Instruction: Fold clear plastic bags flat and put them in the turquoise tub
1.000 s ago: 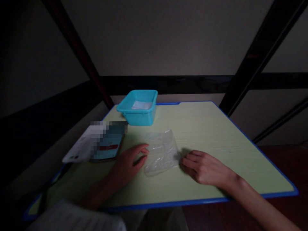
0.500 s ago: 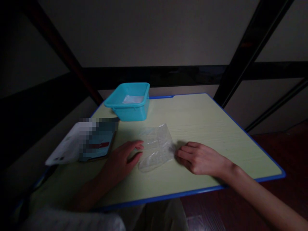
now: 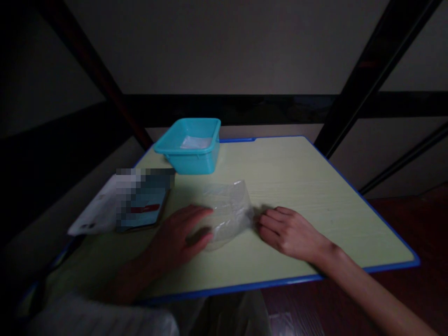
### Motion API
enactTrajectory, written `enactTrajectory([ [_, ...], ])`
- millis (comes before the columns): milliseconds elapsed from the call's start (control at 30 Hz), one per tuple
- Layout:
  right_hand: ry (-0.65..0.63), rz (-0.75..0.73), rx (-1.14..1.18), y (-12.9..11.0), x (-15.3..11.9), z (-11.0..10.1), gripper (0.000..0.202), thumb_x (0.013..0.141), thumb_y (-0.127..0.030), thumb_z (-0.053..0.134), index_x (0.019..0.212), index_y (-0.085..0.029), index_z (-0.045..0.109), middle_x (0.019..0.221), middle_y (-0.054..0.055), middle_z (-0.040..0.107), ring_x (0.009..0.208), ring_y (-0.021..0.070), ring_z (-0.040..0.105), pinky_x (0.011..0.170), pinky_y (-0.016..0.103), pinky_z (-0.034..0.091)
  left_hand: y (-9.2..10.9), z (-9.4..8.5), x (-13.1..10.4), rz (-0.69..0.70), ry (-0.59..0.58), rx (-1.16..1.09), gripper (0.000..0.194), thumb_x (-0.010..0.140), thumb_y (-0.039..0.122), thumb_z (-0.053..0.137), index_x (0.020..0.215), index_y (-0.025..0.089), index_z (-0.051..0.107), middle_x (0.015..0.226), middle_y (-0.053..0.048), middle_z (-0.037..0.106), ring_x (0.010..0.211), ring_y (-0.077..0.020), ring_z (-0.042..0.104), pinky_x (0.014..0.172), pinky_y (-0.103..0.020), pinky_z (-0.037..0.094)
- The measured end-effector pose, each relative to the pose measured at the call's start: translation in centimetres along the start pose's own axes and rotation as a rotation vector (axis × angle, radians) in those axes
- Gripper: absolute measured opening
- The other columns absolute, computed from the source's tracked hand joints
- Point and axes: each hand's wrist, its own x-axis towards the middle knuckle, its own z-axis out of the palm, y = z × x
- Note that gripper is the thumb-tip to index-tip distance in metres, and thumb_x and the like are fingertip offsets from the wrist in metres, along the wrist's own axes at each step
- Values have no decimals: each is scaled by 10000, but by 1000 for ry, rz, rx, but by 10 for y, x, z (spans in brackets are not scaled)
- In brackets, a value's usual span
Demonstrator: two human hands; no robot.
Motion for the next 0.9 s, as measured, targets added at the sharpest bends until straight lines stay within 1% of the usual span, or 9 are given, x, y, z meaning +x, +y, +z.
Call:
enactTrajectory([
  [100, 15, 106, 105, -2, 0, 3, 243, 939, -177, 409, 800, -163, 608, 746, 65, 636, 682, 162, 573, 605, 324, 476, 6, -2, -1, 112, -1, 23, 413, 753, 349, 596, 1097, 121, 573, 1086, -130, 653, 995, -273, 602, 888, -431, 480],
  [233, 29, 241, 302, -5, 1, 4, 209, 944, -190, 401, 996, -144, 598, 910, 89, 676, 831, 167, 630, 712, 317, 540, 12, -1, -1, 167, -22, 35, 441, 706, 365, 630, 1077, 132, 578, 1099, -120, 649, 1009, -271, 592, 896, -425, 472],
  [300, 29, 281, 363, -6, 2, 4, 220, 945, -182, 396, 1039, -143, 591, 955, 91, 687, 859, 162, 648, 726, 297, 553, 13, 1, -1, 175, -31, 57, 399, 716, 344, 620, 1057, 142, 584, 1082, -110, 652, 996, -262, 592, 881, -412, 476],
  [367, 33, 288, 391, -6, 3, 4, 227, 947, -181, 395, 1060, -146, 589, 979, 90, 693, 880, 161, 658, 741, 284, 560, 13, 3, -1, 183, -35, 101, 287, 767, 283, 573, 1021, 151, 593, 1040, -99, 662, 965, -244, 599, 852, -392, 483],
  [433, 41, 273, 398, -7, 2, 4, 229, 949, -176, 395, 1072, -144, 586, 984, 90, 697, 899, 159, 661, 753, 275, 565, 12, 4, 0, 204, -32, 148, 207, 827, 213, 502, 1002, 158, 599, 1005, -87, 670, 943, -223, 605, 835, -369, 485],
  [600, 38, 193, 311, -6, -2, 7, 196, 939, -197, 450, 1063, -133, 588, 1065, 112, 680, 981, 177, 641, 826, 308, 560, 12, 3, 2, 240, -59, 218, 220, 867, 99, 416, 930, 159, 618, 955, -64, 680, 880, -198, 616, 794, -342, 493],
  [667, 52, 132, 242, -4, -2, 7, 176, 929, -182, 475, 1038, -113, 595, 1031, 123, 685, 953, 182, 645, 826, 325, 558, 12, 3, 3, 256, -62, 219, 231, 874, 88, 405, 912, 155, 622, 955, -65, 681, 881, -199, 616, 789, -344, 495],
  [800, 40, 18, 82, 6, 2, 9, 193, 919, -129, 480, 1071, -100, 595, 937, 112, 695, 849, 186, 653, 716, 333, 571, 12, 4, 3, 292, -15, 202, 230, 893, 91, 400, 936, 144, 619, 957, -71, 681, 896, -202, 616, 785, -351, 498],
  [900, -21, -30, 64, 15, 7, 11, 234, 929, -118, 448, 1112, -78, 588, 1075, 149, 668, 986, 212, 626, 808, 361, 555, 12, 5, 3, 304, -4, 193, 214, 888, 87, 414, 927, 139, 618, 946, -69, 682, 866, -201, 620, 755, -346, 504],
])
